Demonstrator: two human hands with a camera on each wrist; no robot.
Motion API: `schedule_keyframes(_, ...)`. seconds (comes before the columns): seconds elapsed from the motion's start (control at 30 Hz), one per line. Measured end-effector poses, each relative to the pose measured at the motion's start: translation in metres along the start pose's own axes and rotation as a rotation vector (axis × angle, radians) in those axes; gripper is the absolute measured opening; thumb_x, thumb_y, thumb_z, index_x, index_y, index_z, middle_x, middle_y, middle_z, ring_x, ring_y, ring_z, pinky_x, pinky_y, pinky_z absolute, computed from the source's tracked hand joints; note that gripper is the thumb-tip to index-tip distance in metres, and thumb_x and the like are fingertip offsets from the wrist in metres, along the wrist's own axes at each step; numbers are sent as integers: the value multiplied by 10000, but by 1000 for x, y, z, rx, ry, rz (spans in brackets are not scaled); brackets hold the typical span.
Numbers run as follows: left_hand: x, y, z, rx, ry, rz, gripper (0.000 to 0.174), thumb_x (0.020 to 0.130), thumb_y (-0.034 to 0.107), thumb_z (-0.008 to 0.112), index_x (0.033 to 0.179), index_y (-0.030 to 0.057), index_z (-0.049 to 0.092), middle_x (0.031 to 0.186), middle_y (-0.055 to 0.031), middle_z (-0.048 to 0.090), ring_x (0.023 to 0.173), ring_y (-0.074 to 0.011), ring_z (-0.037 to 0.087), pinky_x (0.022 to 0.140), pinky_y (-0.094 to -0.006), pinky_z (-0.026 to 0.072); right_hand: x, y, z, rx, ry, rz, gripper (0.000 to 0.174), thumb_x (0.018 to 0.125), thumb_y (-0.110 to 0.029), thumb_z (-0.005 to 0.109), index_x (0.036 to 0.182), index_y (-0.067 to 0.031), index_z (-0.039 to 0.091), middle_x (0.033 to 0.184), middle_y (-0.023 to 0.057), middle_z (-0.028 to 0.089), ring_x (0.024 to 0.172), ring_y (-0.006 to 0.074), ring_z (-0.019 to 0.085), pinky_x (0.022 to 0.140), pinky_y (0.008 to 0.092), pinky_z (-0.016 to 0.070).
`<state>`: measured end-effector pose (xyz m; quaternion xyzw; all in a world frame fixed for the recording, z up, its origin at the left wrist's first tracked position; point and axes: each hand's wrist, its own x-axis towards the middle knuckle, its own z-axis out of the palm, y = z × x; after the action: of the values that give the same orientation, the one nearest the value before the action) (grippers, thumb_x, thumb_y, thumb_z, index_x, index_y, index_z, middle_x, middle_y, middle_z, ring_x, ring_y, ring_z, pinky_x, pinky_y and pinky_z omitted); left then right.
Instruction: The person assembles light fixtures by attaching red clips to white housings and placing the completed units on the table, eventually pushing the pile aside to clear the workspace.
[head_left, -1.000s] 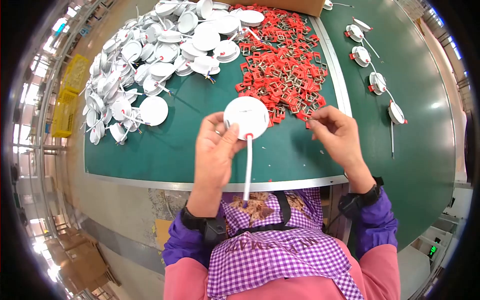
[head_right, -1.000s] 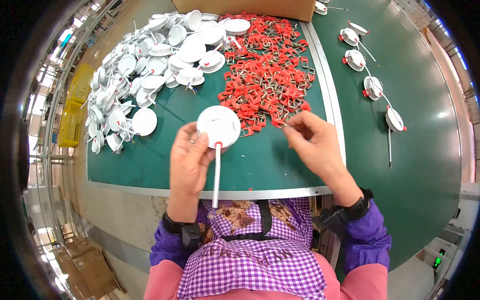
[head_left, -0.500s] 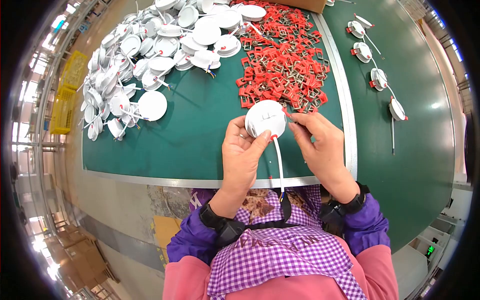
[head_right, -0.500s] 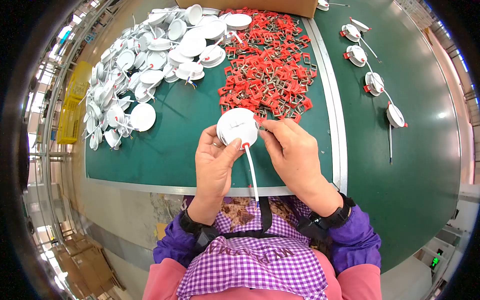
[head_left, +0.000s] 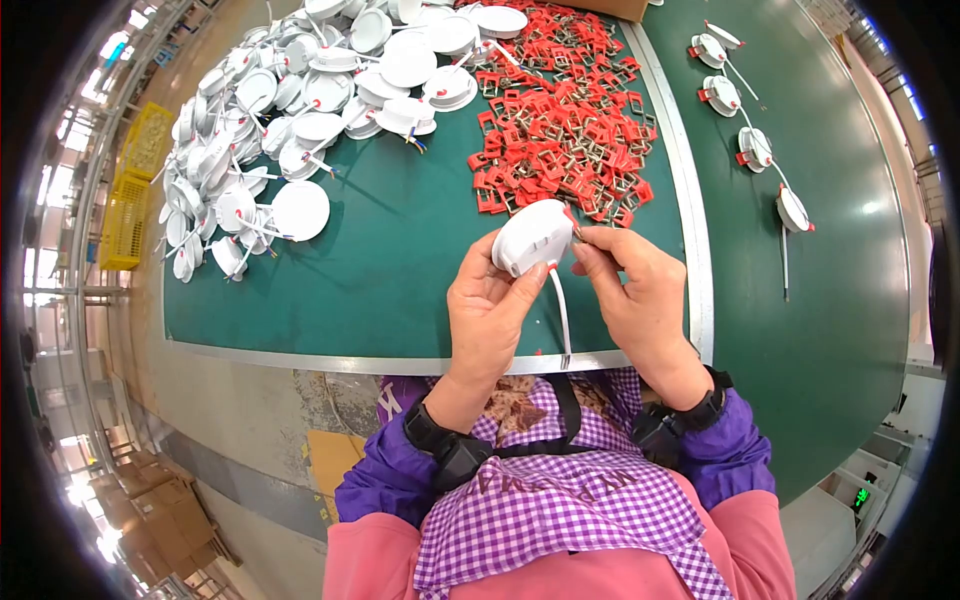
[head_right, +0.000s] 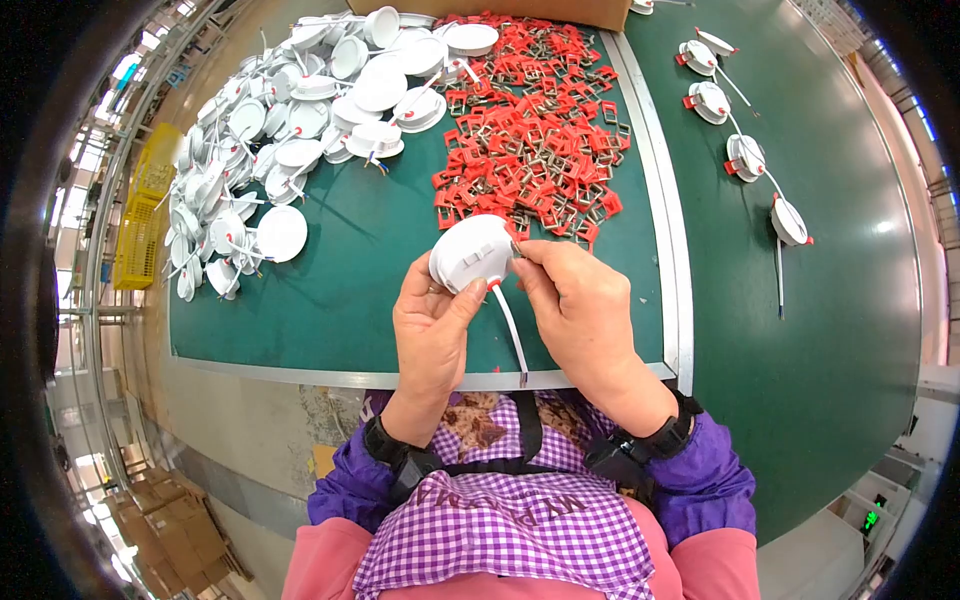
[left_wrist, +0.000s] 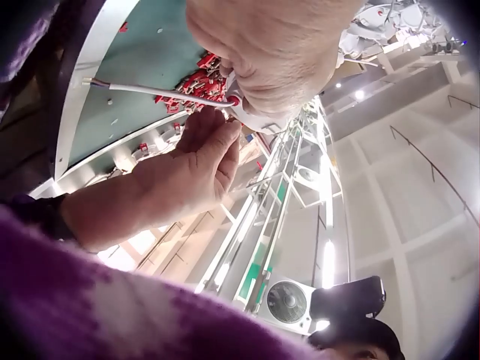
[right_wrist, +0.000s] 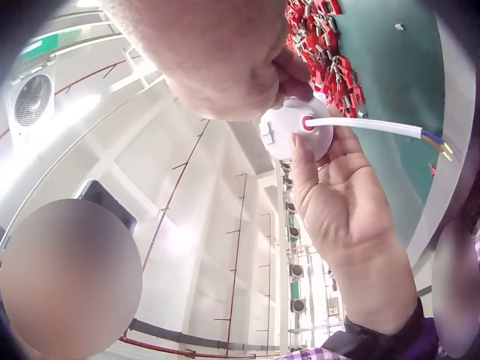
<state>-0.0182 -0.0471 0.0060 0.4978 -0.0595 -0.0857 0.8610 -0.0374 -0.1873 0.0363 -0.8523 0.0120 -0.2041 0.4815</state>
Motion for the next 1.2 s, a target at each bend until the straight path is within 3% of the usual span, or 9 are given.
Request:
schedule_keyframes(0.4, 3, -6, -6, 40, -40, 10, 341, 860, -37, 577, 1187, -17, 482, 1089, -73, 578, 1002, -133, 558, 888, -282, 456, 1, 0, 2, 35, -39, 54, 74, 818, -23, 630, 874, 16, 603, 713, 127, 626, 614, 183, 655, 529, 276, 493)
schedule_keyframes(0.6, -1, 2, -9, 49, -65, -44, 333, 858, -41, 574, 1178, -13, 483, 1102, -79, 576, 1017, -141, 557, 894, -290, 456, 1, 9, 2, 287, -96, 255, 51, 824, 3, 619, 850, 17, 577, 725, 82, 649, 632, 115, 638, 549, 243, 482)
schedule_keyframes(0.7, -7, 9, -9, -13, -42, -92, 346, 853, -45, 576, 1183, -7, 479, 1122, -91, 577, 1042, -159, 558, 904, -301, 453, -9, 6, 5, 434, -75, 354, 171, 816, -16, 641, 951, 14, 540, 725, 71, 650, 651, 95, 626, 579, 226, 480)
schedule_keyframes(0.83, -11, 11, -14, -27, -2, -124, 346, 851, -41, 582, 1181, -3, 486, 1129, -101, 583, 1052, -174, 565, 913, -313, 453, -20, 0, 6, 504, -153, 455, 389, 845, -89, 648, 1168, 35, 471, 855, 121, 670, 716, 118, 641, 626, 238, 492)
schedule_keyframes(0.93, -15, 13, -18, -7, -23, -155, 329, 850, -34, 589, 1167, -6, 505, 1115, -98, 592, 1028, -166, 574, 909, -309, 455, -23, 2, 7, 625, -247, 562, 405, 858, -92, 633, 1195, 50, 458, 884, 135, 670, 744, 131, 647, 653, 247, 504)
schedule_keyframes(1.2, -19, 13, -22, 22, 0, -266, 305, 847, 1, 616, 1138, -24, 531, 1075, -93, 614, 990, -157, 587, 882, -296, 465, -30, 13, 13, 588, -225, 520, 349, 854, -58, 619, 1156, 74, 503, 872, 139, 679, 761, 139, 651, 670, 250, 512)
